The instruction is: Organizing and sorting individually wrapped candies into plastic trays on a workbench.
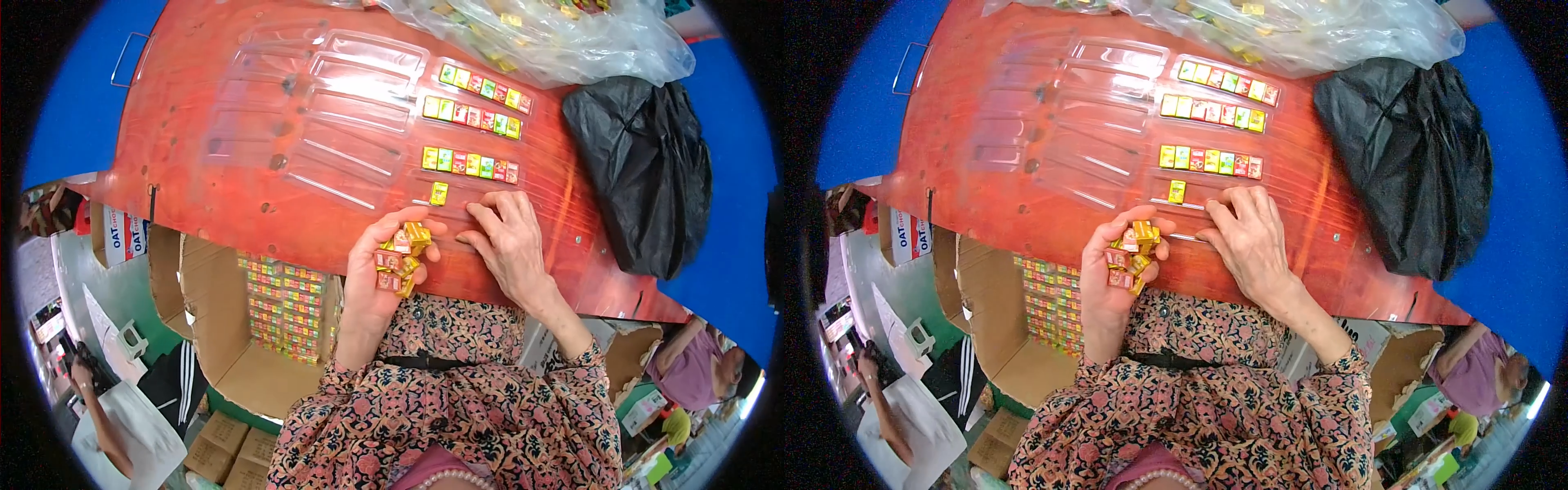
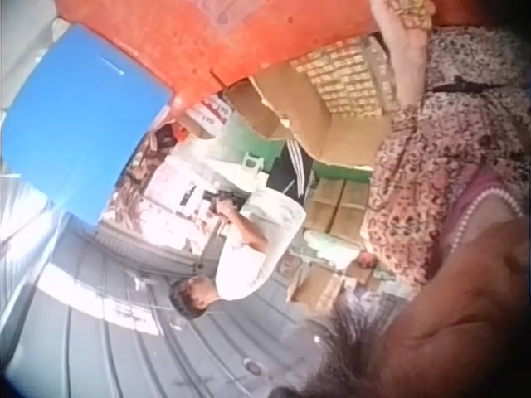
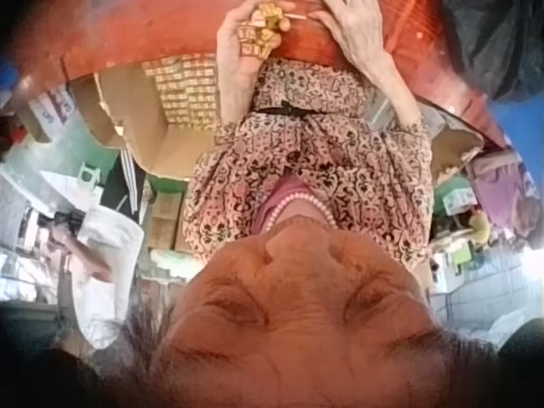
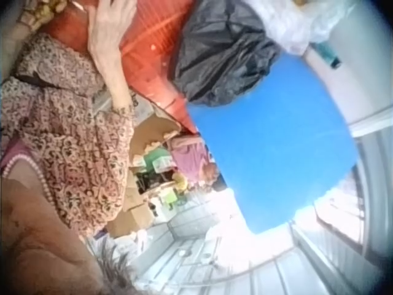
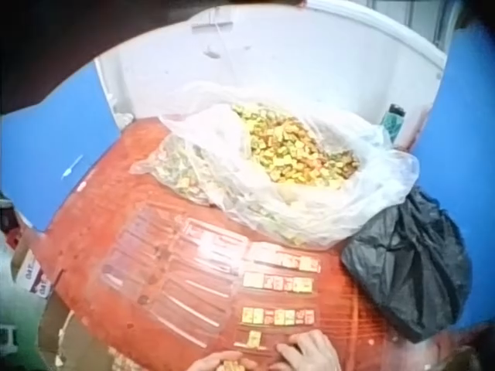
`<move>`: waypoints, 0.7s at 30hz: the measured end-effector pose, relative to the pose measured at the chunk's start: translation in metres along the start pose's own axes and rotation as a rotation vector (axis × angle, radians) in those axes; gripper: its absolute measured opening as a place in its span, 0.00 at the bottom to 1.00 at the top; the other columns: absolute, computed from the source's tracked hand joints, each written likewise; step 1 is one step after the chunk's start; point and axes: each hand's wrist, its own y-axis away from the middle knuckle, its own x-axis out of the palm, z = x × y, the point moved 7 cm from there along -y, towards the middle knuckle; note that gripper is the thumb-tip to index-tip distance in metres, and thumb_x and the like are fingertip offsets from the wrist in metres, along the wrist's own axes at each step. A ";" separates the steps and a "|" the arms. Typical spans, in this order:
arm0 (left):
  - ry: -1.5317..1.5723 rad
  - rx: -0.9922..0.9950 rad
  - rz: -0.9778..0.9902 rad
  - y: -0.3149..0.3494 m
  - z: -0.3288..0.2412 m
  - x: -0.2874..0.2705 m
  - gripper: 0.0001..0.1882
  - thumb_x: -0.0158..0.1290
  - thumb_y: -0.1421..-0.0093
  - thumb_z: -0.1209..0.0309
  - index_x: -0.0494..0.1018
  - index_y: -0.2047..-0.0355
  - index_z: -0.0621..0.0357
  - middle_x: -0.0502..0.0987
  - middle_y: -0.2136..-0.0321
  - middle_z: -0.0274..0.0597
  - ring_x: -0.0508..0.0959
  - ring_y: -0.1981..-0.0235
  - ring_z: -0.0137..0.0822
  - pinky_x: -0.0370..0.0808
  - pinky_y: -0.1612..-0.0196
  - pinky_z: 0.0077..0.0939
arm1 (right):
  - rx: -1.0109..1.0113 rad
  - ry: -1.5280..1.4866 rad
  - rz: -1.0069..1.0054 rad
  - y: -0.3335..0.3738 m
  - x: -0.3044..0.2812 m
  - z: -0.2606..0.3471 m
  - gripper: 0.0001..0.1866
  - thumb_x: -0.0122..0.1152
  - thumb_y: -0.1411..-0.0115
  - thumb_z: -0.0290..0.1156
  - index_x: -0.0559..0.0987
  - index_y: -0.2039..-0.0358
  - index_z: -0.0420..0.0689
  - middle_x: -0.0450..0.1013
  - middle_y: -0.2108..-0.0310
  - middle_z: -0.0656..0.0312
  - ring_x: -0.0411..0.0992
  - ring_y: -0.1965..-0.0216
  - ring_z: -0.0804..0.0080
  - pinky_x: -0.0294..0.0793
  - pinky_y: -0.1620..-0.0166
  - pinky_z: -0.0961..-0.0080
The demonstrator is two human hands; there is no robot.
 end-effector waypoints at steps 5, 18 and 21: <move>-0.070 0.055 -0.045 0.003 -0.007 0.006 0.20 0.38 0.43 0.64 0.65 0.55 0.65 0.73 0.64 0.54 0.74 0.72 0.38 0.70 0.83 0.18 | -0.047 -0.061 0.007 -0.008 -0.005 0.001 0.15 0.62 0.59 0.27 0.73 0.68 0.37 0.66 0.68 0.56 0.64 0.64 0.59 0.65 0.61 0.68; -0.059 0.068 0.009 -0.006 0.017 0.011 0.15 0.44 0.45 0.69 0.68 0.60 0.64 0.74 0.77 0.42 0.75 0.82 0.33 0.71 0.88 0.19 | -0.024 -0.249 0.073 -0.019 -0.013 0.043 0.13 0.59 0.57 0.21 0.75 0.66 0.38 0.65 0.71 0.57 0.63 0.67 0.63 0.63 0.62 0.70; -0.105 0.051 -0.035 -0.009 0.017 0.017 0.11 0.43 0.45 0.67 0.69 0.69 0.62 0.71 0.83 0.39 0.72 0.87 0.28 0.66 0.91 0.16 | -0.035 -0.246 0.048 -0.025 -0.017 0.049 0.12 0.58 0.56 0.23 0.75 0.67 0.39 0.67 0.71 0.57 0.64 0.67 0.62 0.63 0.63 0.71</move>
